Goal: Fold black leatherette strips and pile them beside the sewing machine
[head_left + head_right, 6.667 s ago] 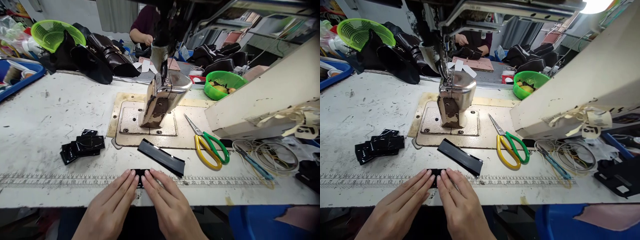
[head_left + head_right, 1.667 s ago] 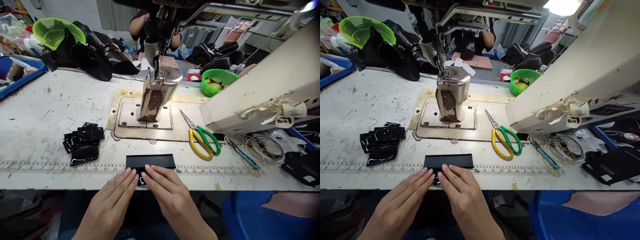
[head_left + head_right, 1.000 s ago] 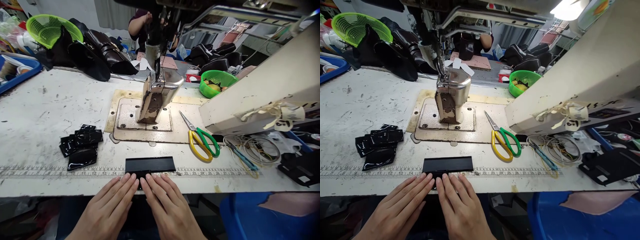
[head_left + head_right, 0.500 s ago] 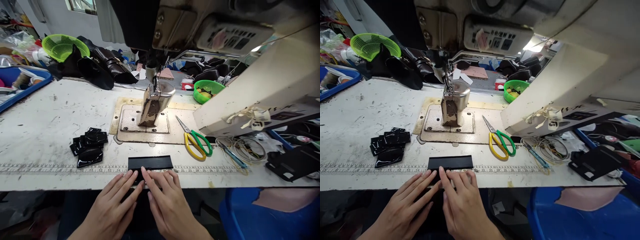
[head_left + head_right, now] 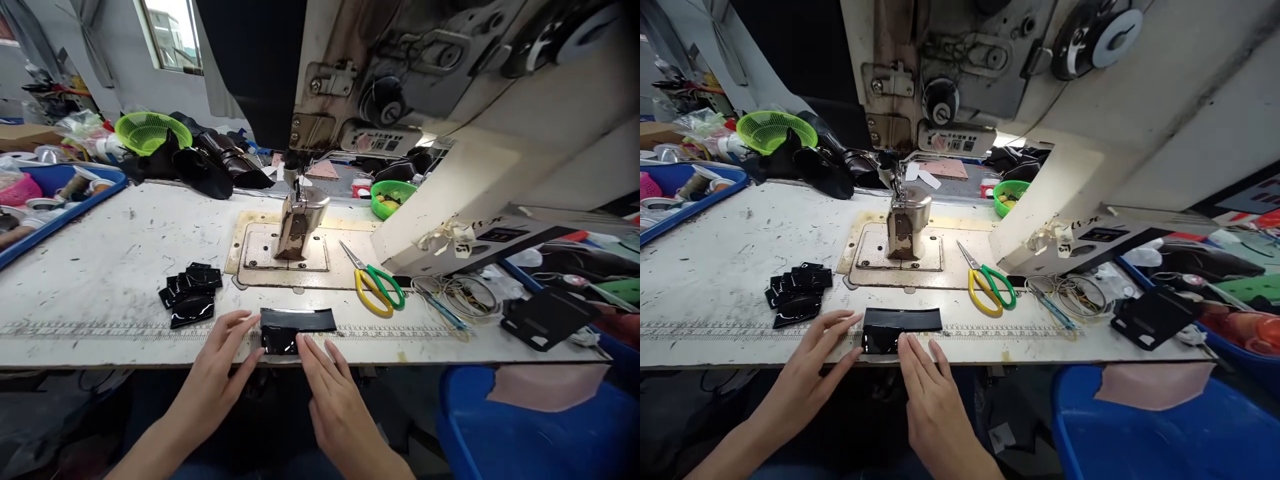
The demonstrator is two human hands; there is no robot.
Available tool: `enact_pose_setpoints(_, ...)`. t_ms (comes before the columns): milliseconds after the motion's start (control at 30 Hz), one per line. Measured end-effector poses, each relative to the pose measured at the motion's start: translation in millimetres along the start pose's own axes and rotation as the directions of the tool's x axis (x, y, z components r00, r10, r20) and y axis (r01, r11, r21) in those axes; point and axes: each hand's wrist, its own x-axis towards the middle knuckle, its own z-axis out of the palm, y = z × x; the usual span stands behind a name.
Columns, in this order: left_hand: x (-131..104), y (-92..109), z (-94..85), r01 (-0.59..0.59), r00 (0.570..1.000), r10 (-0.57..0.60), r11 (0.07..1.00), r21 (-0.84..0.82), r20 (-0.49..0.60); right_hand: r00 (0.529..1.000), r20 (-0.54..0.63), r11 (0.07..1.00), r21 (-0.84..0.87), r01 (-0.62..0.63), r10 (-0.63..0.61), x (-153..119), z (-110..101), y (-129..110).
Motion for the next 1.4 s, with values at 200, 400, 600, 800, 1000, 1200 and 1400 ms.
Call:
enact_pose_setpoints(200, 12.3, 2.9, 12.8, 0.007, 1.0, -0.007, 1.0, 0.026, -0.018, 0.984, -0.159, 0.992, -0.08, -0.1, 0.086, 4.2, 5.8, -10.7)
enact_pose_setpoints(400, 11.4, 5.8, 16.5, 0.042, 0.999, -0.042, 0.999, 0.007, 0.008, 0.988, -0.148, 0.999, -0.027, -0.042, 0.037, 1.5, 5.1, -6.5)
enact_pose_setpoints(600, 7.3, 17.1, 15.0, 0.117, 0.993, -0.118, 0.991, -0.065, -0.014, 0.955, -0.238, 0.96, 0.256, -0.114, 0.177, -17.3, 7.9, -3.7)
enact_pose_setpoints(800, 4.1, 37.3, 3.1, 0.259, 0.966, -0.25, 0.918, -0.3, 0.069, 0.784, -0.077, 0.488, 0.818, -0.303, 0.616, 10.4, -12.3, -6.9)
enact_pose_setpoints(1000, -4.5, 50.9, -8.7, 0.608, 0.776, -0.46, 0.361, -0.707, 0.433, 0.712, 0.428, -0.24, 0.903, -0.356, 0.557, 31.3, -35.7, -15.0)
enact_pose_setpoints(1200, -15.3, 54.6, -7.2, 0.636, 0.712, -0.567, 0.272, -0.722, 0.413, 0.713, 0.495, -0.363, 0.865, -0.347, 0.496, 27.7, -34.2, -22.9)
enact_pose_setpoints(1400, -18.3, 55.7, -11.4, 0.597, 0.759, -0.524, 0.328, -0.732, 0.385, 0.751, 0.513, -0.33, 0.855, -0.401, 0.415, 29.7, -35.0, -24.1)
